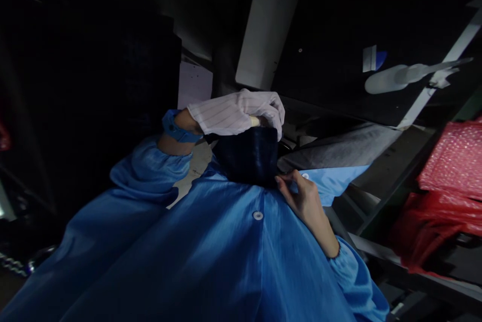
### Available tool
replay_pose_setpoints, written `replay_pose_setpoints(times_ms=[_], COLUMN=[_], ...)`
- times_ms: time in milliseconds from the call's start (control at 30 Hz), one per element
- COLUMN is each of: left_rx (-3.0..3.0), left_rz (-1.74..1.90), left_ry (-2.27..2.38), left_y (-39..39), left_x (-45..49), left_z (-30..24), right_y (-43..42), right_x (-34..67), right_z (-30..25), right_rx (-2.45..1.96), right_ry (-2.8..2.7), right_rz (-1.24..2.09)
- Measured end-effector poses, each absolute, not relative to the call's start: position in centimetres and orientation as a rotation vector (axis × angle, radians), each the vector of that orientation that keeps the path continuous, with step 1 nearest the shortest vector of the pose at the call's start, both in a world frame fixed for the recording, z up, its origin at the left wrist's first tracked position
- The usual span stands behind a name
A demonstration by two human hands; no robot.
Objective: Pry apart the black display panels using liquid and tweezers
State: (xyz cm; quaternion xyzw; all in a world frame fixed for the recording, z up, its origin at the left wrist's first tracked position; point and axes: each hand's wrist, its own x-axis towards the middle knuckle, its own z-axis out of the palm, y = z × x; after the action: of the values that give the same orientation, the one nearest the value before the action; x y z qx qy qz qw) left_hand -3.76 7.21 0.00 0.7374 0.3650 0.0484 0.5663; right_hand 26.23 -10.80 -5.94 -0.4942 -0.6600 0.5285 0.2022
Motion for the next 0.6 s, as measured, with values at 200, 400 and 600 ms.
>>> replay_pose_setpoints(times_ms=[200,400,600], left_rx=[1.668,1.631,1.533], left_rz=[0.206,0.211,0.18], left_ry=[0.757,0.809,0.809], left_y=[7.5,7.3,7.3], left_x=[-3.6,-3.7,-4.2], left_z=[-0.1,-0.2,-0.4], right_y=[-11.2,-12.2,-13.5], right_x=[26.5,27.0,27.0], right_z=[-6.5,-6.8,-6.8], right_rx=[-1.402,-1.456,-1.537], right_ry=[-1.807,-1.777,-1.758], right_rz=[1.558,1.684,1.717])
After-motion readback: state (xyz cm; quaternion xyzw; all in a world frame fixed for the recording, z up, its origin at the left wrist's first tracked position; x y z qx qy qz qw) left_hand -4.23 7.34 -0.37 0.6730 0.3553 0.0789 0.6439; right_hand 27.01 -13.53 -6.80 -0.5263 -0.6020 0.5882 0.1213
